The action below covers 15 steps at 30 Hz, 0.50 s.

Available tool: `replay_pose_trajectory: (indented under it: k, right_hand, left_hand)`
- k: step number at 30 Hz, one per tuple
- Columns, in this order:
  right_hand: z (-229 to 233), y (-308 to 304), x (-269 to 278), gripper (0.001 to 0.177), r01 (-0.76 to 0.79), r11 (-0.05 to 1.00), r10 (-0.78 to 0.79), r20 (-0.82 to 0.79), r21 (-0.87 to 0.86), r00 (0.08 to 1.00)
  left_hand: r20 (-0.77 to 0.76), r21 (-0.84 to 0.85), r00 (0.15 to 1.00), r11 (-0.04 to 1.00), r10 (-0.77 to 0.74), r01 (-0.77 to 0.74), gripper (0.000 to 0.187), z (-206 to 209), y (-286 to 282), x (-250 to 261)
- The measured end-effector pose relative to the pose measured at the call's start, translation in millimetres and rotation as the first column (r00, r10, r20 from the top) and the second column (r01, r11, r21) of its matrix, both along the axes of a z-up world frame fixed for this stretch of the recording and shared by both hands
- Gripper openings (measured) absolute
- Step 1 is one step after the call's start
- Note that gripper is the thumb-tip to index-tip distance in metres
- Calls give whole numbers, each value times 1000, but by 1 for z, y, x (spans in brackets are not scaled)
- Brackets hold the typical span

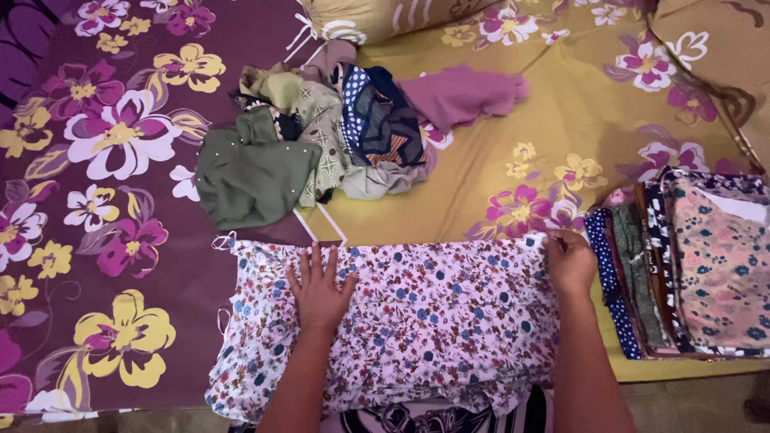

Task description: The person spreads a floral garment on a bed, folds the sides inward, and places the folded item onto a stack of clothes.

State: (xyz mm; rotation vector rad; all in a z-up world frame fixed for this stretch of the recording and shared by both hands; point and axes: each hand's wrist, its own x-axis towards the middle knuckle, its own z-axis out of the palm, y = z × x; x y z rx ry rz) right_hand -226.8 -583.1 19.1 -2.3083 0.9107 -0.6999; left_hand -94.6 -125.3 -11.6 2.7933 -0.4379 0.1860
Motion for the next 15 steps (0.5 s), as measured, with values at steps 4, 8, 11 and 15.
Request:
replay_pose_trajectory:
  k: [4, 8, 11, 15]
  right_hand:
    - [4, 5, -7, 18, -61, 983, 74, 69, -170, 995]
    - [-2, 0, -12, 24, -76, 996, 64, 214, 48, 975]
    - [-6, -6, -23, 48, 34, 983, -23, -59, 178, 998]
    - [-20, -23, -38, 58, 10, 988, 35, -284, 156, 958]
  left_hand:
    - [-27, 52, 1000, 999, 11, -10, 72, 1, -1, 1]
    - [-43, 66, 999, 998, 20, -17, 73, 2, -2, 0]
    - [-55, 44, 998, 999, 24, -22, 74, 1, -3, 2]
    - [28, 25, 1000, 1000, 5, -5, 73, -4, 0, 0]
